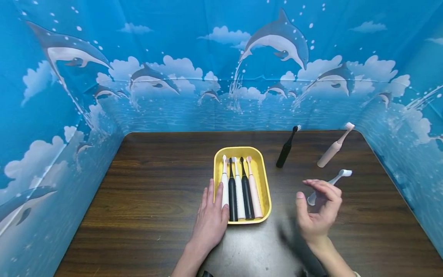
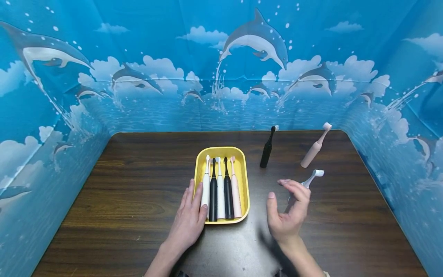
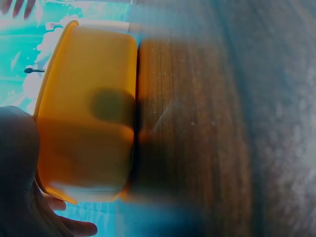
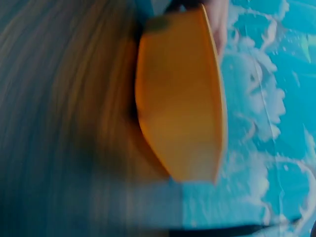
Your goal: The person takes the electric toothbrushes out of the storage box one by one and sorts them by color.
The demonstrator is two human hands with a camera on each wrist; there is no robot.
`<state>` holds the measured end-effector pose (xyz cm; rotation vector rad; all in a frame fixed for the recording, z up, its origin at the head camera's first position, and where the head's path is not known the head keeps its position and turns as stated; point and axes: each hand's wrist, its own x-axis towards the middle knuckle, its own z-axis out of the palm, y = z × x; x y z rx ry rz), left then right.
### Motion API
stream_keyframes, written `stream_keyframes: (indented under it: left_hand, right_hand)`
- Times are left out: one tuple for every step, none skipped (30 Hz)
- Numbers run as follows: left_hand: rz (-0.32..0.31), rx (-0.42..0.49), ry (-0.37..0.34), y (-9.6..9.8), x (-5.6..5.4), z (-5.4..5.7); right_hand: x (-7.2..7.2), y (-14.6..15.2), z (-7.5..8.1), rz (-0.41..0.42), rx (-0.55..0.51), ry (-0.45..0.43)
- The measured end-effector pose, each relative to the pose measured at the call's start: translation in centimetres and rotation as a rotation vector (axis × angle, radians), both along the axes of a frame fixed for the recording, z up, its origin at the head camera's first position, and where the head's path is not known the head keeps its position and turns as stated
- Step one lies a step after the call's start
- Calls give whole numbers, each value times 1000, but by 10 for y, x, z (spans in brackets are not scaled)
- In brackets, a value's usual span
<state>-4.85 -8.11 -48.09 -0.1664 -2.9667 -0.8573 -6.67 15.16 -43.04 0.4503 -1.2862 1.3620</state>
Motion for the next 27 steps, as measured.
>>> stream_keyframes:
  left_hand:
    - [0,3,-1,0,0,0]
    - [-2,5,4,0,1,-1]
    - [-3,7,4,0,1,-1]
    - [-5,9,8,0,1,-1]
    - [-6,9,12,0,2,-2]
    - [-7,8,17,0,2,-2]
    - [-6,5,20,0,2,-2]
    - [-7,5,24,0,1,-1]
    - [-7,3,23,0,1,-1]
    - [-7,1,23,0,1,-1]
    - [-6,0,20,0,1,0]
    - [-5,-1,17,0,1,0]
    - [-4,0,14,0,0,0]
    - [-4,2,13,1,0,1]
    - [-3,1,11,1,0,1]
    - [-3,4,13,1,0,1]
    - [-3,5,15,1,0,0]
    - [-4,5,19,0,0,0]
    - [-5,6,24,0,0,0]
    - [-6,6,28,0,0,0]
    - [-8,6,34,0,1,-1]
    - [-10,6,40,0,1,-1]
    - [-12,5,44,0,1,-1]
    - [-14,7,50,0,1,-1]
    - [-14,9,54,0,1,-2]
    - [-15,9,57,0,1,-2]
    - [-16,9,61,0,1,-2]
  right_hand:
    - [0,-3,-5,31,51,-52]
    - [-1,-7,-10,60,96,-107]
    - [-3,-10,-15,107,129,-160]
    - [-4,-14,-19,161,150,-213]
    - [-6,-19,-23,215,162,-265]
    - [-8,-23,-26,265,168,-321]
    - [-11,-28,-29,312,163,-378]
    - [-15,-33,-31,344,163,-439]
    - [-18,-37,-32,372,158,-508]
    - [-22,-42,-32,386,160,-585]
    - [-26,-46,-32,387,170,-670]
    - [-30,-50,-31,377,190,-767]
    - [-35,-53,-30,364,216,-862]
    - [-39,-55,-29,352,245,-951]
    - [-43,-58,-27,344,263,-1035]
    - [-48,-60,-26,333,287,-1109]
    - [-53,-62,-26,325,315,-1167]
    - [-57,-64,-25,322,334,-1211]
    - [-62,-66,-26,321,354,-1245]
    - [-66,-68,-26,321,371,-1277]
    - [-71,-70,-27,321,390,-1303]
    - [-75,-71,-28,320,410,-1325]
    - [-79,-72,-30,326,422,-1342]
    - [-82,-73,-30,331,423,-1363]
    - [-86,-74,-31,339,418,-1388]
    - [-89,-75,-31,355,399,-1410]
    - [-92,-75,-32,370,373,-1424]
